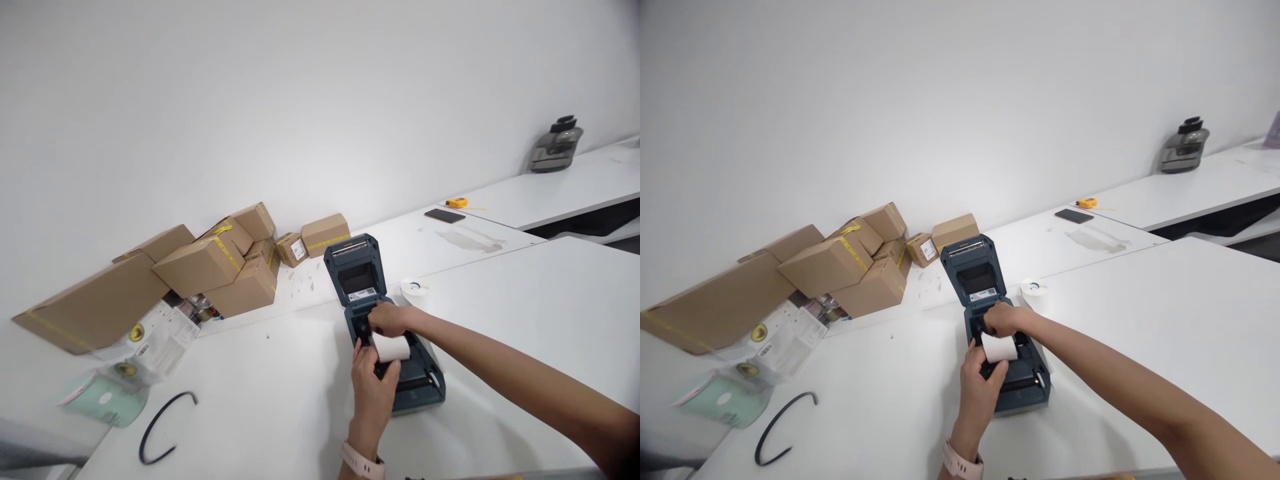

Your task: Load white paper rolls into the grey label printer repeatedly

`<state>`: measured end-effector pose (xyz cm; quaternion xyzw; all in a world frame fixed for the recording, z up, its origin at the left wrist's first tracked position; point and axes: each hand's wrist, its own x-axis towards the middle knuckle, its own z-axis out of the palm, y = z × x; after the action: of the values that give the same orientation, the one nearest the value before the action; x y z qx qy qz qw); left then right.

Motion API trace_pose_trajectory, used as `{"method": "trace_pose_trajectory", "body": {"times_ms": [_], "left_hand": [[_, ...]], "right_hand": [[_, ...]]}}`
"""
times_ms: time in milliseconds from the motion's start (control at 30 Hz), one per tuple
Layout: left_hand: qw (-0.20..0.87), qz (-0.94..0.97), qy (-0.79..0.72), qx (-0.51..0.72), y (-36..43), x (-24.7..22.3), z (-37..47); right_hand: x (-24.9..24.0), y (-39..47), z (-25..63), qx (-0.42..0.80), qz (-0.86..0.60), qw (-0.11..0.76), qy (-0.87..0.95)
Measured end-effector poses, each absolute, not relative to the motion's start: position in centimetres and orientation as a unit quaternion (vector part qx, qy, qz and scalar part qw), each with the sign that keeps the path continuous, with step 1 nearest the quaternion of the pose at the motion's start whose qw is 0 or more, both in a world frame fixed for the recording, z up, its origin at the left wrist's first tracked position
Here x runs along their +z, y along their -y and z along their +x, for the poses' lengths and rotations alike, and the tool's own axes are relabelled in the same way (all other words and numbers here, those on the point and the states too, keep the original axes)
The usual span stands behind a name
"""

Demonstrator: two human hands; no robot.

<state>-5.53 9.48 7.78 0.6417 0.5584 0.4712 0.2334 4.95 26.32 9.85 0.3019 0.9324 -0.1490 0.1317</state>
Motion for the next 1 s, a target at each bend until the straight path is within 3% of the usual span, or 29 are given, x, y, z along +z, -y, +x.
{"method": "trace_pose_trajectory", "body": {"times_ms": [267, 500, 667, 833, 900, 1000], "left_hand": [[0.033, 0.727, -0.484, 0.485, -7.6, 4.9, -4.8], [-0.057, 0.725, -0.475, 0.496, -4.8, 1.8, -3.6], [-0.079, 0.708, -0.49, 0.503, -4.0, -0.8, -2.9], [-0.098, 0.69, -0.489, 0.524, -4.1, -1.5, -2.4], [-0.093, 0.69, -0.495, 0.52, -3.9, -1.4, -2.3], [-0.079, 0.694, -0.506, 0.505, -3.6, -1.4, -2.4]], "right_hand": [[11.8, -26.0, 5.6, -0.181, 0.26, 0.106, -0.942], [12.0, -25.4, 6.0, -0.207, 0.255, 0.027, -0.944], [16.9, -23.9, 7.6, -0.246, 0.226, -0.137, -0.933], [22.6, -26.4, 7.3, -0.13, 0.31, -0.492, -0.803], [23.4, -28.3, 6.6, -0.1, 0.342, -0.536, -0.765], [23.2, -29.9, 6.0, -0.132, 0.353, -0.503, -0.778]]}}
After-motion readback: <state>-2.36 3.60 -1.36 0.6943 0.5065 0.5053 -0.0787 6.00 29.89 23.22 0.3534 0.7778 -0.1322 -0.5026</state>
